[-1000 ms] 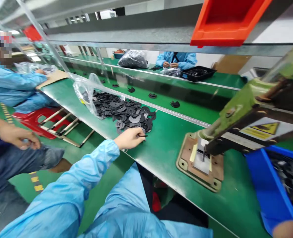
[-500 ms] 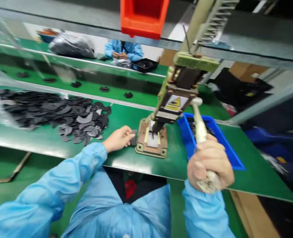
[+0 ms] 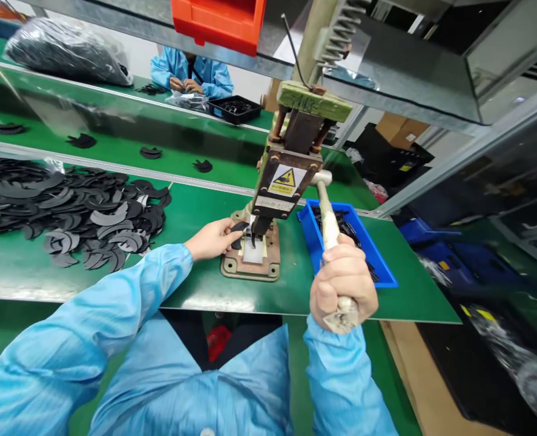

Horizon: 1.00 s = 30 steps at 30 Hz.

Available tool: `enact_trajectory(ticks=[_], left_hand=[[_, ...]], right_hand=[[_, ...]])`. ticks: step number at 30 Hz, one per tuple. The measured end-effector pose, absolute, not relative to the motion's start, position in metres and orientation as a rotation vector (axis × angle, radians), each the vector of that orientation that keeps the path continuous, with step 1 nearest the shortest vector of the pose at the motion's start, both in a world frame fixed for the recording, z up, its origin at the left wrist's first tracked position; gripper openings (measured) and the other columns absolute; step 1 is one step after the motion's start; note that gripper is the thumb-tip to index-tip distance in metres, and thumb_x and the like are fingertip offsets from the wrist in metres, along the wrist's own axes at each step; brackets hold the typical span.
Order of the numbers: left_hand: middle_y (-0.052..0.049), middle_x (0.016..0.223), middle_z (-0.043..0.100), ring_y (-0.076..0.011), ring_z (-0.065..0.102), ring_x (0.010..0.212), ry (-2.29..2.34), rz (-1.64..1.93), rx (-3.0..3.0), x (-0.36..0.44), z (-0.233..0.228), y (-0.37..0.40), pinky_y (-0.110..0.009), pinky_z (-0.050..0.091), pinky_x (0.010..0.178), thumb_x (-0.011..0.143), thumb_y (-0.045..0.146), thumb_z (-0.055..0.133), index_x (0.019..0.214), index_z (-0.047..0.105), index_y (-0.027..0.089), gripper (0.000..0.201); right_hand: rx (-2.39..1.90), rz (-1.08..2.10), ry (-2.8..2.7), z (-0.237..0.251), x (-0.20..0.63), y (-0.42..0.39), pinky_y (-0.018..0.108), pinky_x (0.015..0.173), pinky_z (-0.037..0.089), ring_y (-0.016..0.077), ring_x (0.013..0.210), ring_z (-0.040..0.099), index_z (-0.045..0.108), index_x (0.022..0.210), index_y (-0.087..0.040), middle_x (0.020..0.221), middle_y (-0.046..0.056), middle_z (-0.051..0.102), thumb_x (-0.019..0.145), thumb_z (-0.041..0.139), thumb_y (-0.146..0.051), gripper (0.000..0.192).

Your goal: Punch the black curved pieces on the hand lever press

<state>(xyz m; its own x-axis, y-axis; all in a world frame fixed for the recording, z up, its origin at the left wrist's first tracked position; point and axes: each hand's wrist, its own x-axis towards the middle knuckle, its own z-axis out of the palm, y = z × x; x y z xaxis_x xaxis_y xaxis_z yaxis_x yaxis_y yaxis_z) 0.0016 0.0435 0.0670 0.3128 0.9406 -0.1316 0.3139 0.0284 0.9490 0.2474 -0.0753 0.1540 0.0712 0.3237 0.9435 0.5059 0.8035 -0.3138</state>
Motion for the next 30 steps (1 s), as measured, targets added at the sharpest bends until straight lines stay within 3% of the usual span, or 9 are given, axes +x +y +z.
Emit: enact_trajectory(ticks=[16, 24, 27, 30], left_hand=[[0.002, 0.054, 0.064, -0.0121, 0.060, 0.044, 1.165, 0.563, 1.331, 0.009, 0.071, 0.071, -0.021, 0.048, 0.044, 0.085, 0.042, 0.087, 0.086, 0.062, 0.018, 0.034], [-0.002, 0.052, 0.066, -0.0122, 0.061, 0.042, 1.214, 0.377, 1.122, 0.014, 0.090, 0.074, -0.019, 0.048, 0.044, 0.093, 0.029, 0.079, 0.086, 0.064, 0.017, 0.020], [-0.002, 0.055, 0.068, -0.0125, 0.064, 0.045, 1.201, 0.437, 1.070, 0.016, 0.091, 0.068, -0.019, 0.052, 0.047, 0.096, 0.027, 0.076, 0.089, 0.063, 0.017, 0.018], [0.000, 0.057, 0.067, -0.0116, 0.065, 0.047, 1.172, 0.543, 1.051, 0.013, 0.088, 0.058, -0.019, 0.053, 0.047, 0.094, 0.029, 0.079, 0.085, 0.059, 0.018, 0.025]], right_hand=[[-0.661, -0.110, -1.495, 0.158, 0.244, -0.077, 0.063, 0.106, 0.055, 0.0190, 0.082, 0.063, 0.052, 0.069, -0.024, 0.065, -0.004, 0.056, 0.089, 0.068, -0.029, 0.027], [-0.669, -0.118, -1.483, 0.163, 0.239, -0.075, 0.063, 0.111, 0.053, 0.0178, 0.080, 0.063, 0.051, 0.072, -0.024, 0.066, -0.004, 0.054, 0.091, 0.068, -0.033, 0.027], [-0.542, -0.162, -1.380, 0.188, 0.237, -0.060, 0.059, 0.113, 0.053, 0.0205, 0.094, 0.068, 0.066, 0.097, -0.026, 0.084, -0.001, 0.061, 0.087, 0.074, -0.042, 0.020], [-0.530, -0.093, -1.330, 0.213, 0.246, -0.042, 0.060, 0.122, 0.047, 0.0269, 0.129, 0.064, 0.057, 0.141, -0.027, 0.132, 0.008, 0.062, 0.086, 0.074, -0.047, 0.061]])
